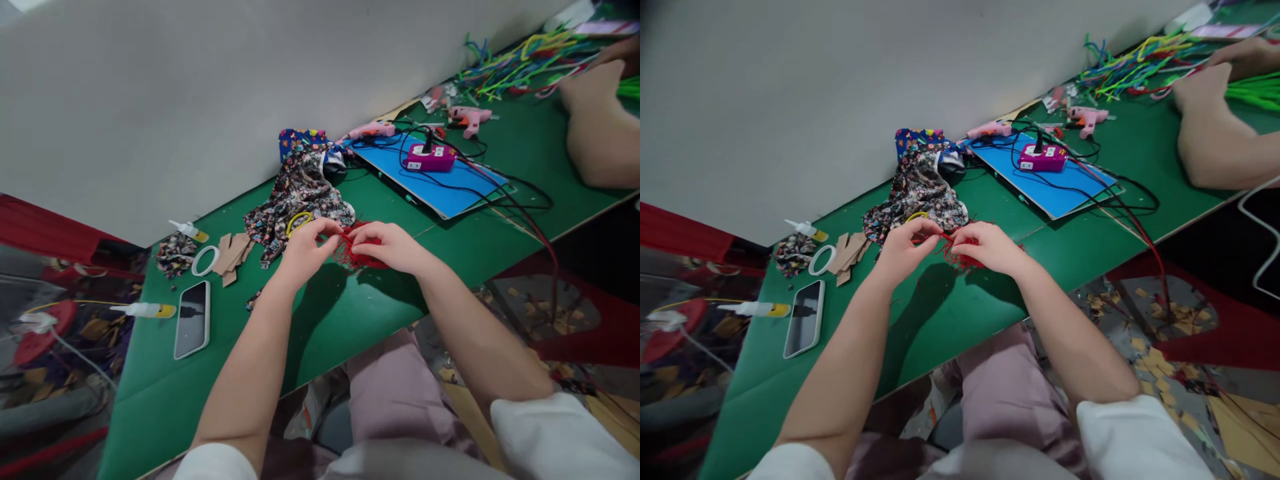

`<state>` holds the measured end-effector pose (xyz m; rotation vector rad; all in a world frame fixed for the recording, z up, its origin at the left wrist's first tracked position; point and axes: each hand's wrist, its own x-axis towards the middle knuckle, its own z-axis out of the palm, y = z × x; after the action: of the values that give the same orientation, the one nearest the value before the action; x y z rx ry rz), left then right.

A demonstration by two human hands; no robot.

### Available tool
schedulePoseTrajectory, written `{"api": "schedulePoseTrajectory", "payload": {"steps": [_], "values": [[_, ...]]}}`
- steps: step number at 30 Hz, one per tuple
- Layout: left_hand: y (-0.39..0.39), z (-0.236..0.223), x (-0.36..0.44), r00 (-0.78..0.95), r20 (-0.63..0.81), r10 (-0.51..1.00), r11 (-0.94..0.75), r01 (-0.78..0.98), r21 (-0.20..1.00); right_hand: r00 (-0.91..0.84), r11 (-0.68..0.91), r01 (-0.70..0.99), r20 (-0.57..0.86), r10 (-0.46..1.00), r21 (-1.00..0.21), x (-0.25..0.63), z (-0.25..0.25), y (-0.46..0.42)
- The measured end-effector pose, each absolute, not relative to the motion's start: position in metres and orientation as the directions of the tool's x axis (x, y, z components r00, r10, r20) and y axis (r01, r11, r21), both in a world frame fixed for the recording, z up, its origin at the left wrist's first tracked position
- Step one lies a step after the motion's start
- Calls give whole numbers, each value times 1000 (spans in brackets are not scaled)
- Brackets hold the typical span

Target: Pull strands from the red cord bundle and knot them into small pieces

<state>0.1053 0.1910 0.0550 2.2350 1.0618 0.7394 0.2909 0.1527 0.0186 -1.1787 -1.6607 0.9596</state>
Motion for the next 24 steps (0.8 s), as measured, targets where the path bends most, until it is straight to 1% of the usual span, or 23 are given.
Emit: {"api": "schedulePoseTrajectory", "payload": {"steps": [1, 3, 6, 9, 11, 13, 15, 17, 20, 24], "values": [[192, 53, 105, 520, 241, 820, -522, 502, 690, -222, 263, 347, 193, 956, -900, 291, 21, 157], [194, 49, 104, 485, 246, 839, -497, 498, 711, -255, 236, 365, 147, 956, -901, 292, 22, 166], [198, 39, 103, 415, 243, 877, -444, 505, 741, -219, 143, 253, 87, 972, -957, 295, 16, 175], [198, 25, 102, 252, 249, 935, -344, 477, 809, -170, 62, 163, 33, 985, -985, 297, 9, 177], [194, 15, 104, 96, 234, 968, -253, 388, 886, -152, 44, 140, 23, 988, -989, 297, 6, 175], [187, 8, 108, 12, 125, 992, -124, 252, 960, -147, 54, 113, 37, 988, -992, 296, 5, 173], [179, 4, 114, 35, -18, 999, 12, 164, 986, -158, 78, 94, 63, 985, -993, 293, 5, 172], [174, 3, 119, 83, -90, 992, 79, 127, 989, -186, 109, 94, 90, 978, -990, 291, 6, 171], [170, 1, 125, 121, -102, 987, 101, 14, 995, -234, 158, 117, 128, 964, -980, 288, 6, 171], [170, -4, 128, 70, -120, 990, 131, -169, 977, -257, 228, 153, 184, 949, -962, 286, 5, 172]]}}
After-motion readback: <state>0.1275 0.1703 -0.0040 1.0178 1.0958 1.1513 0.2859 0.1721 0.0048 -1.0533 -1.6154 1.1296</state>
